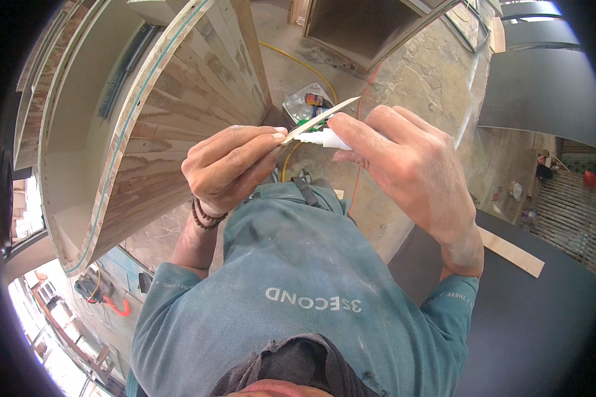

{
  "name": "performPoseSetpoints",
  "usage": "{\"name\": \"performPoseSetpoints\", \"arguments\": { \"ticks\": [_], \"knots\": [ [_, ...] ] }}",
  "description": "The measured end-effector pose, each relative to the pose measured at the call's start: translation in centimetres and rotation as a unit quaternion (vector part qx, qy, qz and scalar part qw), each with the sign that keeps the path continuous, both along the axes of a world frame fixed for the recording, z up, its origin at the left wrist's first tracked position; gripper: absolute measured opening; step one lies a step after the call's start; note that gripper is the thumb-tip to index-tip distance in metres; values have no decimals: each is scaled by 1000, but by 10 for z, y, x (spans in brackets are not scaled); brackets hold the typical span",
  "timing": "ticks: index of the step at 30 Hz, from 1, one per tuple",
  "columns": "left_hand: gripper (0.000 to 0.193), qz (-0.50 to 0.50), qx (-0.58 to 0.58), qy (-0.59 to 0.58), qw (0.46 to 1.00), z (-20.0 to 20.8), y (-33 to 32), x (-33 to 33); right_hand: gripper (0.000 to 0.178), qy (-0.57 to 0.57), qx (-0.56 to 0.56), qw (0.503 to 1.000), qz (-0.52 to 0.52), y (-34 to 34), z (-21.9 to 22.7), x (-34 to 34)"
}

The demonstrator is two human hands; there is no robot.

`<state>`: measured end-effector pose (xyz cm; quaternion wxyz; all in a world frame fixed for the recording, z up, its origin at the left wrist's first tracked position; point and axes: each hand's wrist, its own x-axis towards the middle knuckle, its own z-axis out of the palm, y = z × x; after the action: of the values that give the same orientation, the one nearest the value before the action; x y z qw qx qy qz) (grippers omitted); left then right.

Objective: The person applies glue to a thin wooden strip and attaches it to the edge of a wooden shelf unit. They then use scissors to cut a strip of dark tape into small pieces and apply glue to the tape pieces.

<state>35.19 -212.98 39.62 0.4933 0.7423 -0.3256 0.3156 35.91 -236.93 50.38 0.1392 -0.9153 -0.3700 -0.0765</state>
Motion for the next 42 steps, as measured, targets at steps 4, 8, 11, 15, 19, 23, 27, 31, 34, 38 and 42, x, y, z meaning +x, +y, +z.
{"name": "performPoseSetpoints", "arguments": {
  "ticks": [4, 8, 11, 15, 19, 23, 27, 31, 34, 38, 42],
  "knots": [
    [23, -1, 0, -2, 1000, 1, -1, 1, 35, 2, 5, 1000, -6, -1, 0, -1],
    [23, 0, -3, 8, 1000, 2, -1, 1, 36, 10, 16, 1000, -11, -4, -1, 3],
    [27, 7, -5, 10, 1000, 2, 0, 2, 35, 35, 33, 999, -12, -4, 0, 6],
    [22, 14, -10, 29, 999, 4, 2, 1, 28, 137, 188, 971, -47, -14, -19, 9],
    [22, 70, -16, -17, 997, 7, 5, 9, 15, 343, 447, 819, -111, -20, -55, 8],
    [22, 138, -76, -34, 987, 14, 3, 11, 12, 455, 634, 616, -109, -1, -87, 13],
    [23, 177, -78, -111, 975, 22, -14, 18, 11, 488, 727, 478, -67, 28, -105, 31],
    [22, 207, 1, -193, 959, 27, -36, 19, 20, 531, 733, 423, -27, 40, -96, 42],
    [26, 211, -18, -210, 955, 22, -48, 26, 25, 538, 736, 411, -1, 34, -89, 48],
    [20, 213, -170, -92, 958, 14, -71, 23, 26, 540, 743, 395, 31, 27, -83, 57],
    [11, 162, -326, -25, 931, 9, -86, 25, 24, 541, 742, 394, 34, 33, -78, 69]
  ]
}}
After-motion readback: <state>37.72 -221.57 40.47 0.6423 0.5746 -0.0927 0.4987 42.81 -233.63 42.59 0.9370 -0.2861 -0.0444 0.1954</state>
